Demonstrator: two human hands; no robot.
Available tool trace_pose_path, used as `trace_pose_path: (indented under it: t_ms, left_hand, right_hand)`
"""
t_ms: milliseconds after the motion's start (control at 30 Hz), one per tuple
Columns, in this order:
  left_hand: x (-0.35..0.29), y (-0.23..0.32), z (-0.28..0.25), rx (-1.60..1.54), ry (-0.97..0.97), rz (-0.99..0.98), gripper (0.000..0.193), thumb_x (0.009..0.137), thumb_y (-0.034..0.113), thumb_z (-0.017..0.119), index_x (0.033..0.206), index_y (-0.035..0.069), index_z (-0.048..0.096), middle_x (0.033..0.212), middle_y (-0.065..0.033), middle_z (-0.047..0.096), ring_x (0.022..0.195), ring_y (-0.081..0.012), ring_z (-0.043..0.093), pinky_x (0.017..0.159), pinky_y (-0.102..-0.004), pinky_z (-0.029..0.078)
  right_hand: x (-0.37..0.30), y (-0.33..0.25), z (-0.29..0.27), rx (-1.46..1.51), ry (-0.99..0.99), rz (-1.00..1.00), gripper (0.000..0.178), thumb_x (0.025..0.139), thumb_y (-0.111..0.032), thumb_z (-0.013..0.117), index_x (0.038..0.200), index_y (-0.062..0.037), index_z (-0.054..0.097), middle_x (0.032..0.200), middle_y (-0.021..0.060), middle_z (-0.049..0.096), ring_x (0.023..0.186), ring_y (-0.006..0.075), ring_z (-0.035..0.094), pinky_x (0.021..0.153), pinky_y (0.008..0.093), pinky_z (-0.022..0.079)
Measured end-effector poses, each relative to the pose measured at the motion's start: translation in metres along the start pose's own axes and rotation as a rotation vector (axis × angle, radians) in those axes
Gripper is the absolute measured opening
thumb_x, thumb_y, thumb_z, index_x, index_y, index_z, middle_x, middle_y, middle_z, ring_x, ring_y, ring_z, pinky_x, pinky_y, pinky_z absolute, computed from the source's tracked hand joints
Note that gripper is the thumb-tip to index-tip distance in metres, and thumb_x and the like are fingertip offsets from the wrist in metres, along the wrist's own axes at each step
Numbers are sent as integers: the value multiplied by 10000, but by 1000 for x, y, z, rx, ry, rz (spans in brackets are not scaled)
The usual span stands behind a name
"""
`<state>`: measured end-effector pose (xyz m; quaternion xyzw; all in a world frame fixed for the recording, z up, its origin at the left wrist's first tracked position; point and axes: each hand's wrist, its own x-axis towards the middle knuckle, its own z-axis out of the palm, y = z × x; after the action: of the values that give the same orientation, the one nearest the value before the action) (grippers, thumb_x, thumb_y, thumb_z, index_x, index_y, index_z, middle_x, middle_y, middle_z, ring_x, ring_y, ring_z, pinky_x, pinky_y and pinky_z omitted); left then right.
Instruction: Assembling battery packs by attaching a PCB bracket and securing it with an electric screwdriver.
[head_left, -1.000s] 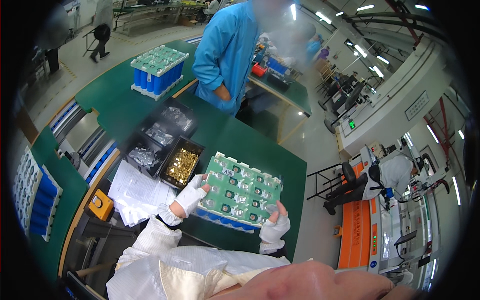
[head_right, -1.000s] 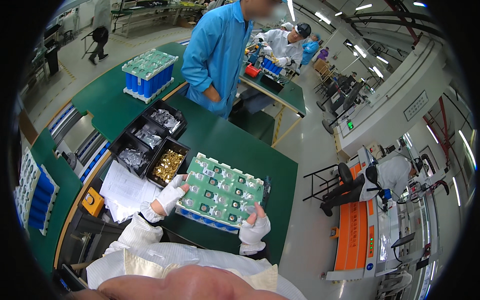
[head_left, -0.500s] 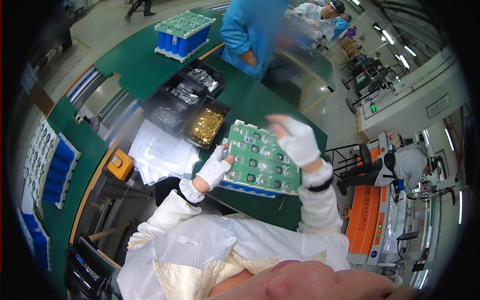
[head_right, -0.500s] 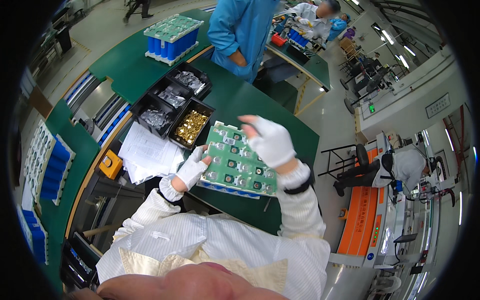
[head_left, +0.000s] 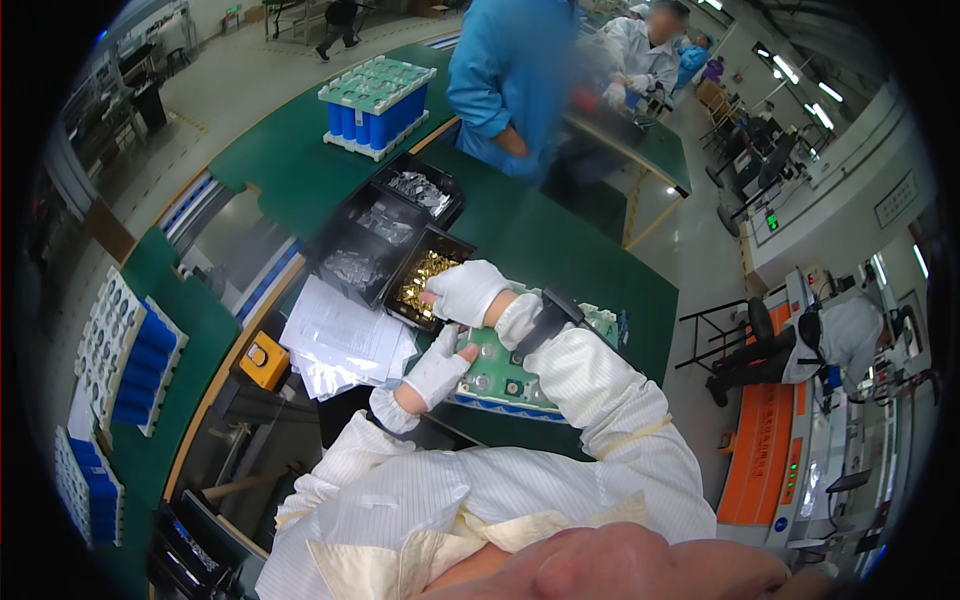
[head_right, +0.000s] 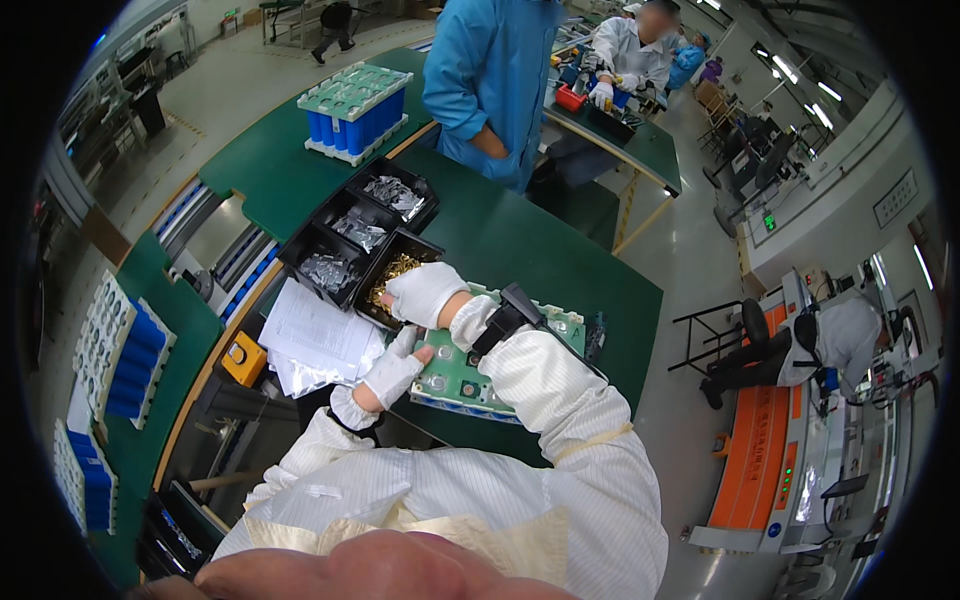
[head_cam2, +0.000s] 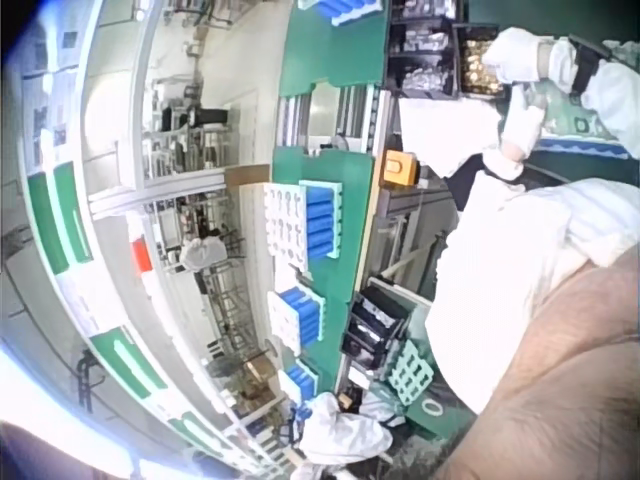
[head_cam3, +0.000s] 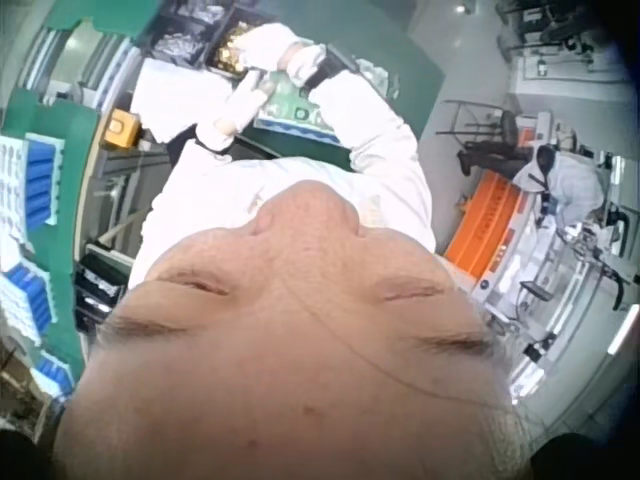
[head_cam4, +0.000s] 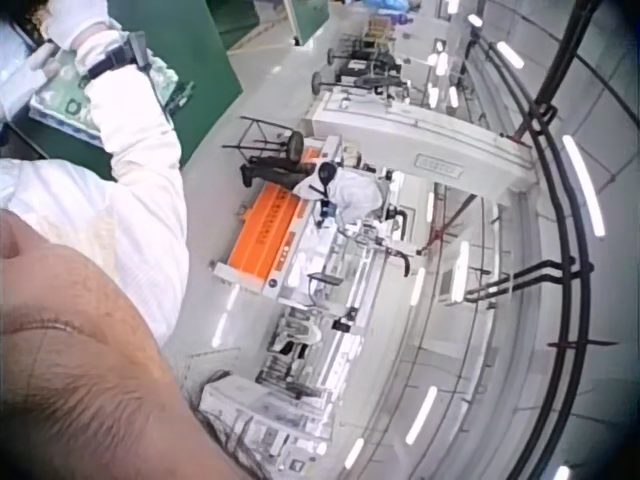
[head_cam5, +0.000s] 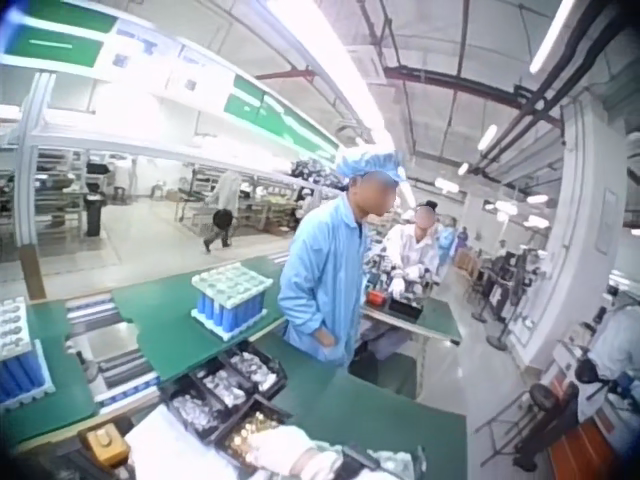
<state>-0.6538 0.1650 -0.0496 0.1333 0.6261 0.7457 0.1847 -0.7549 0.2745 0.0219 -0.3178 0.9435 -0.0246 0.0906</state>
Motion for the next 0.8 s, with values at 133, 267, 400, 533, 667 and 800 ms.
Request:
trace_pose_path:
  t_ms: [133, 267, 400, 533, 667, 800]
  left_hand:
    - [-1, 0, 4, -35, -8, -19, 633, 933, 280, 539, 1390, -53, 255, 1346, -145, 409, 1197, -195, 417, 989, -285, 352]
    - [-4, -2, -1, 99, 60, -86, 506, 928, 247, 559, 1321, -16, 380, 1256, -125, 488, 1149, -194, 462, 969, -295, 378]
    - [-2, 3, -17, 262, 111, -70, 441, 904, 274, 593, 1251, 28, 476, 997, -64, 598, 873, -138, 560, 738, -260, 464]
    - [4, 23, -66, 164, 328, -155, 277, 889, 211, 597, 1130, 73, 583, 767, -3, 606, 683, -69, 549, 567, -233, 444]
    - [11, 13, -138, 738, 715, 30, 190, 858, 156, 607, 1034, 92, 640, 822, -83, 640, 756, -207, 615, 680, -319, 493]
    - [32, 27, -163, 1234, 728, 1, 214, 822, 160, 607, 1027, 130, 663, 936, -150, 649, 879, -328, 619, 775, -398, 500]
  right_hand:
    - [-6, 2, 0, 45, 5, -20, 307, 876, -386, 500, 892, -143, 686, 838, 111, 684, 787, 312, 660, 702, 422, 516]
    - [-3, 1, -1, 76, 5, -54, 279, 855, -364, 523, 885, -141, 690, 840, 114, 685, 801, 309, 664, 716, 426, 519]
    - [3, 12, -1, 148, 192, -95, 205, 825, -297, 558, 864, -145, 690, 862, 111, 678, 790, 317, 662, 710, 421, 522]
    - [6, 40, 5, 197, 639, 100, 142, 833, -262, 567, 853, -195, 691, 801, 85, 667, 741, 303, 649, 645, 418, 520]
    - [11, 49, 2, 67, 479, 220, 188, 894, -307, 523, 939, -205, 674, 880, 78, 678, 805, 311, 649, 690, 432, 518]
    - [10, 51, 9, 54, 382, 236, 205, 907, -311, 507, 973, -200, 665, 911, 77, 681, 830, 311, 650, 706, 428, 521]
